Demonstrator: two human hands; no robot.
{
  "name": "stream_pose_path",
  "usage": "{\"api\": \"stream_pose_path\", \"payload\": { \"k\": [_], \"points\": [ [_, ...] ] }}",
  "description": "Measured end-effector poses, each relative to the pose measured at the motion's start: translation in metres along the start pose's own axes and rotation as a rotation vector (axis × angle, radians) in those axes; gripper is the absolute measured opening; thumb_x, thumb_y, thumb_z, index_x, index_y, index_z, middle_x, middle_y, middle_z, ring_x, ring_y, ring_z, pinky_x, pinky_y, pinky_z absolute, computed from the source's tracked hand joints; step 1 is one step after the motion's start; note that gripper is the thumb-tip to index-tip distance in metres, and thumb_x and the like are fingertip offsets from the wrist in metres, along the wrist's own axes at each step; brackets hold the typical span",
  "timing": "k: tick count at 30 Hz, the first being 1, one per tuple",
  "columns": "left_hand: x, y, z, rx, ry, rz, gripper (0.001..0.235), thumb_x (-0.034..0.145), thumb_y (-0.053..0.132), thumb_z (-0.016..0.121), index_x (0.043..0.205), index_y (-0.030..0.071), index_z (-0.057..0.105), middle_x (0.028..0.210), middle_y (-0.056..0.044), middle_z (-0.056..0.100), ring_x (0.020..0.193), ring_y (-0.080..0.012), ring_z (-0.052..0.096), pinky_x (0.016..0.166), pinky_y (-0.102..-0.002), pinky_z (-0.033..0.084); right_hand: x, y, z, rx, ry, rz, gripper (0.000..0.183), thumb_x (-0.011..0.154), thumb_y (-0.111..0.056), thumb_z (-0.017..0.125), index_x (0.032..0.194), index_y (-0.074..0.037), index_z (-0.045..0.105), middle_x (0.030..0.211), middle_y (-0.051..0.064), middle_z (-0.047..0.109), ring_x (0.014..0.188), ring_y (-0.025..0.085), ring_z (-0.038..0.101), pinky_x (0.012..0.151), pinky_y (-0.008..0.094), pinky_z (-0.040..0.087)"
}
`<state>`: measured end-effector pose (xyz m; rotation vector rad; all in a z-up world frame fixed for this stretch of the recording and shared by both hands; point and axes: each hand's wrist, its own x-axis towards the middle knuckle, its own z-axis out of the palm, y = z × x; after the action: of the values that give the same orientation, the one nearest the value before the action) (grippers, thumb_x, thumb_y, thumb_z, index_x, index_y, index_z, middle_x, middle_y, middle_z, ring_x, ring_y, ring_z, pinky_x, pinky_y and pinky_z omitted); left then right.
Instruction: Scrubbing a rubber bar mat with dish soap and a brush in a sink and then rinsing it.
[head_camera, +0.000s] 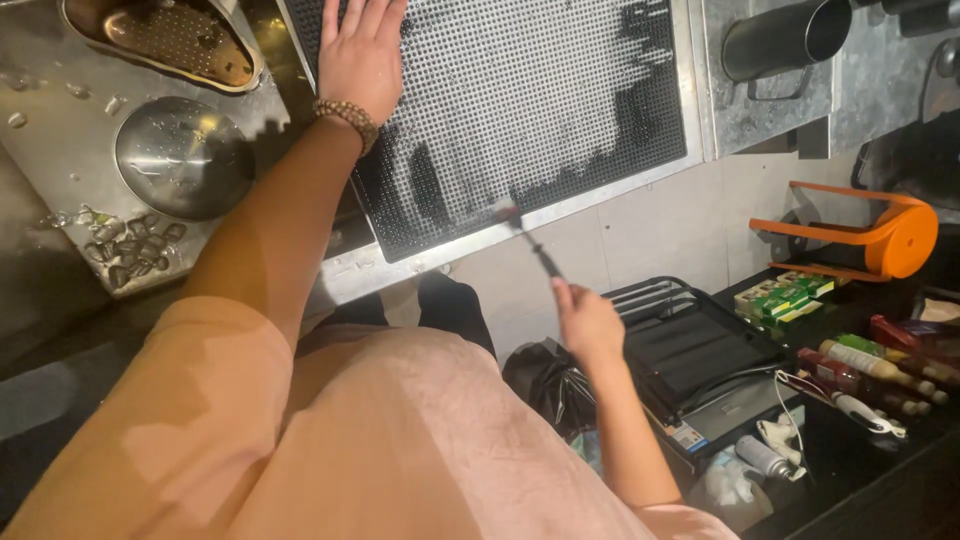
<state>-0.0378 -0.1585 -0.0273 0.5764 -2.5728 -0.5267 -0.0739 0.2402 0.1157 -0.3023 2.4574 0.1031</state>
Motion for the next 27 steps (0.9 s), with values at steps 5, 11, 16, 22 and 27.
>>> {"api": "stream_pose_path", "payload": {
  "k": [5,11,16,22,27],
  "points": [
    [0.000,-0.003,0.008,0.016,0.022,0.020,0.045,0.106,0.008,0.057,0.150,0.003,0.056,0.158,-0.012,0.050,0.150,-0.0318,0.038,0.125,-0.055,0.019,-0.031,-0.022,0.058,0.139,-0.113,0.012,0.064,0.101,-0.062,0.041,0.100,-0.009,0.075,0.090,0.023,0.073,0.093,0.044,0.071,0.085,0.053,0.055],
    [-0.001,0.000,0.004,0.039,0.035,0.044,0.042,0.105,0.004,0.055,0.147,0.002,0.055,0.160,-0.011,0.050,0.152,-0.0311,0.038,0.126,-0.054,0.019,-0.039,-0.027,0.066,0.114,-0.168,-0.087,0.060,0.097,-0.063,0.043,0.099,-0.013,0.075,0.090,0.022,0.072,0.094,0.045,0.069,0.084,0.054,0.053],
    [-0.002,0.003,-0.004,0.000,-0.020,0.019,0.045,0.105,0.005,0.057,0.150,0.003,0.055,0.158,-0.011,0.051,0.152,-0.0312,0.039,0.127,-0.055,0.018,-0.022,0.000,0.047,0.158,-0.008,0.030,0.067,0.102,-0.062,0.043,0.087,-0.003,0.072,0.082,0.024,0.071,0.089,0.045,0.070,0.079,0.052,0.054],
    [0.000,0.000,-0.003,0.022,0.003,0.027,0.047,0.105,0.007,0.059,0.152,0.004,0.054,0.158,-0.013,0.050,0.151,-0.0328,0.038,0.124,-0.055,0.018,-0.040,-0.033,0.092,0.324,-0.123,-0.100,0.059,0.098,-0.059,0.047,0.091,-0.008,0.076,0.084,0.026,0.070,0.085,0.047,0.068,0.076,0.051,0.053],
    [-0.002,0.001,-0.003,0.002,-0.046,0.014,0.046,0.106,0.006,0.057,0.152,0.005,0.054,0.156,-0.011,0.051,0.150,-0.0314,0.039,0.126,-0.055,0.019,0.005,0.018,0.035,0.351,-0.052,0.175,0.069,0.105,-0.059,0.045,0.086,0.002,0.070,0.076,0.028,0.069,0.076,0.045,0.070,0.072,0.051,0.053]
  ]
}}
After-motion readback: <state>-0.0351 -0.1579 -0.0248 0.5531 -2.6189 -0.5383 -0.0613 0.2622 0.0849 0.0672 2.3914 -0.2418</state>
